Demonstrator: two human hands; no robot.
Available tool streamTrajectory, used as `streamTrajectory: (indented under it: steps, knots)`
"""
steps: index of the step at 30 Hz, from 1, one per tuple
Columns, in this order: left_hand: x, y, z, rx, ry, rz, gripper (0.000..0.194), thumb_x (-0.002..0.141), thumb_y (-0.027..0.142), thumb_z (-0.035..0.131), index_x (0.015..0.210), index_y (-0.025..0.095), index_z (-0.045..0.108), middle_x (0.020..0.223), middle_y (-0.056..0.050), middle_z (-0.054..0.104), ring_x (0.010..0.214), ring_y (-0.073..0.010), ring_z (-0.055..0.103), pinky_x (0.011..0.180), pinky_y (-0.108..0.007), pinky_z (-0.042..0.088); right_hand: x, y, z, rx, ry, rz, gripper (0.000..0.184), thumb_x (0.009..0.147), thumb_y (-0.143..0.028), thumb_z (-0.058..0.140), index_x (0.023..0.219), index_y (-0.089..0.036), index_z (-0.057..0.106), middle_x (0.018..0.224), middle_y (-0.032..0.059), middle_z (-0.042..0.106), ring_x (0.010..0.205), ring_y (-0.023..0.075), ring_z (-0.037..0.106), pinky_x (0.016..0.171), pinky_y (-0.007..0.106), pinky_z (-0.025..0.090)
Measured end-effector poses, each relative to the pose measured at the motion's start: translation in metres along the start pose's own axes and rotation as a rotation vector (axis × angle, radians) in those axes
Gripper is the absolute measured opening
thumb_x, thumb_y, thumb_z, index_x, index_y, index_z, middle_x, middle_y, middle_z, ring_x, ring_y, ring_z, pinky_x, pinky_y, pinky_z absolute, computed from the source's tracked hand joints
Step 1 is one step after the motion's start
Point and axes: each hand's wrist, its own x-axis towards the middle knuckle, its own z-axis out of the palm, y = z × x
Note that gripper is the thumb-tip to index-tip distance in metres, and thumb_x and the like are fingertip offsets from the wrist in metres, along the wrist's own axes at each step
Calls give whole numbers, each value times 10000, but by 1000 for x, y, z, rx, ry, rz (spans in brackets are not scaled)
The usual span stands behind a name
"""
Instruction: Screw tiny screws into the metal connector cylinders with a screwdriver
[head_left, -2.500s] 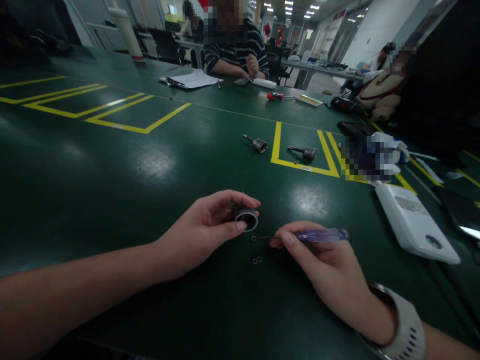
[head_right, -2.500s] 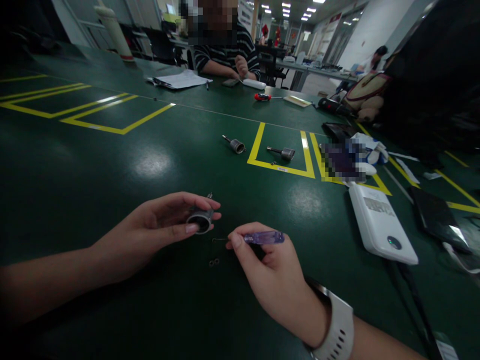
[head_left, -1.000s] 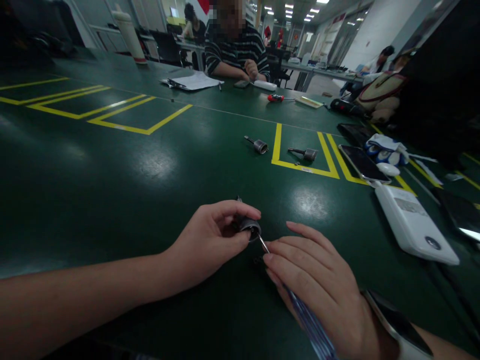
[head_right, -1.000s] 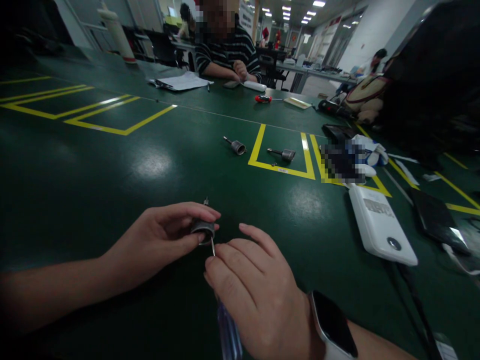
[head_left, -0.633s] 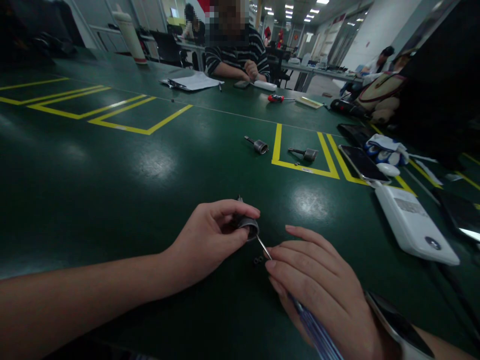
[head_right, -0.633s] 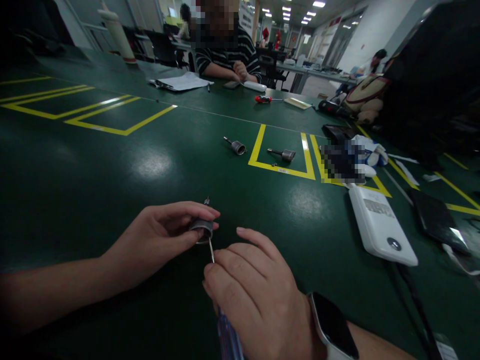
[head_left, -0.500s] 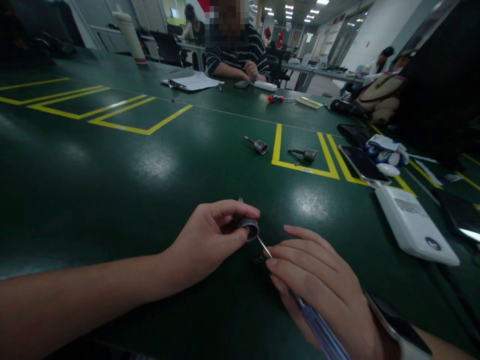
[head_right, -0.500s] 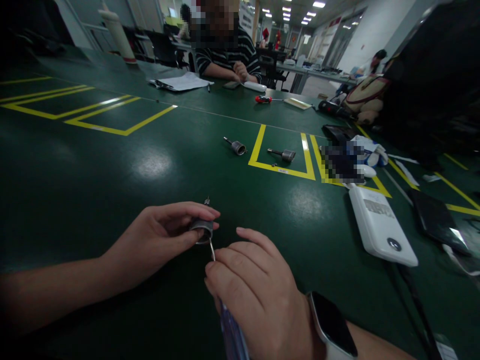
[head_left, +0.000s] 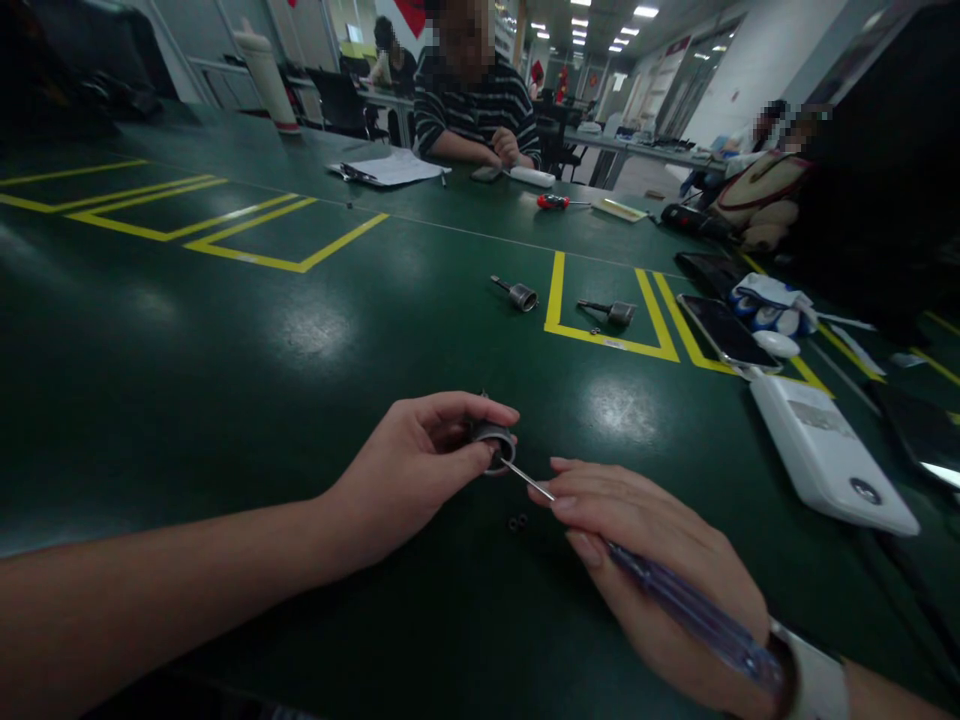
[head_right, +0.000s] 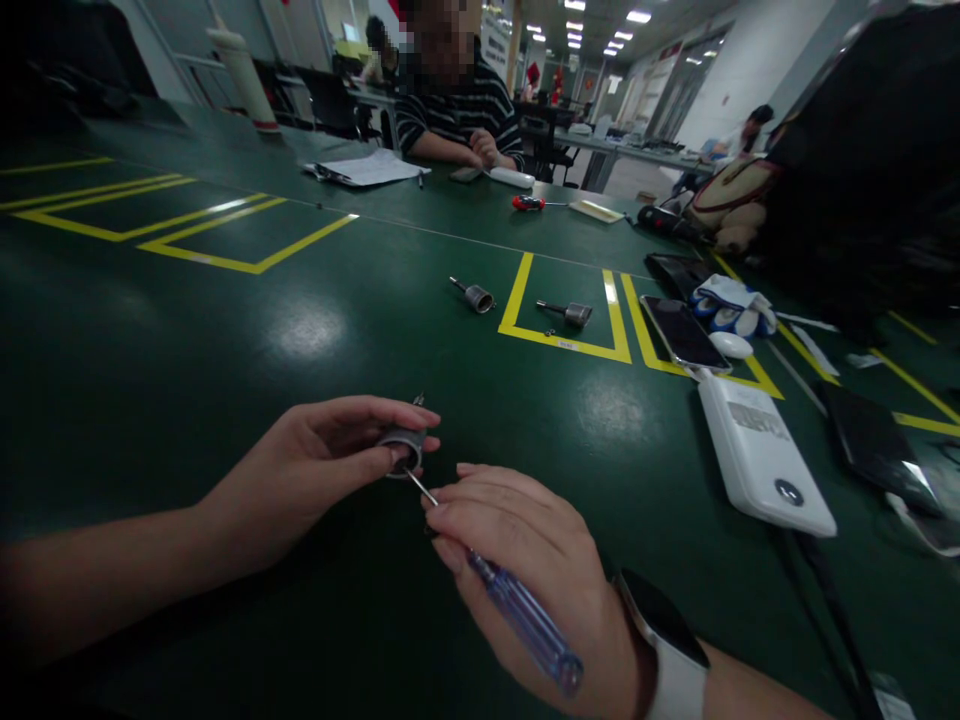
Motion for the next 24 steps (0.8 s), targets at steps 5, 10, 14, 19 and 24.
streamTrajectory:
  steps: [5, 10, 14, 19, 24]
  knots:
    - [0, 0, 0, -14, 6, -6, 194, 681, 108, 663, 867, 159, 690, 942, -16, 722, 869, -154, 682, 765, -241, 561, -1, 1, 0, 8, 5, 9, 183, 835, -48, 519, 955, -101, 646, 952, 115, 744, 992, 186, 680, 914, 279, 547]
    - [-1, 1, 1, -9, -14, -17, 203, 685, 113, 660, 880, 159, 687, 957, -25, 720, 876, -165, 679, 784, -271, 559, 2, -1, 0, 6, 17, -4, 180, 851, -64, 510, 963, -118, 640, 933, 107, 749, 969, 189, 689, 878, 300, 569]
    - [-2, 1, 1, -11, -12, -14, 217, 680, 120, 665, 891, 163, 684, 978, -30, 716, 901, -177, 674, 822, -299, 546, 3, -2, 0, -45, 33, -34, 190, 846, -52, 514, 980, -104, 637, 911, 115, 750, 962, 183, 692, 876, 281, 569]
    - [-2, 0, 2, 11, 2, 1, 241, 667, 111, 670, 902, 159, 679, 975, -34, 716, 932, -180, 666, 870, -305, 521, -3, -4, 4, -133, 19, -93, 176, 854, -55, 518, 970, -94, 645, 935, 107, 745, 959, 181, 690, 909, 331, 557]
    - [-2, 1, 2, 38, -1, -10, 257, 669, 121, 664, 924, 153, 673, 946, -36, 721, 925, -182, 666, 865, -305, 520, -8, -7, 9, -201, 20, -93, 164, 850, -51, 539, 958, -74, 660, 946, 117, 740, 939, 193, 691, 940, 384, 538]
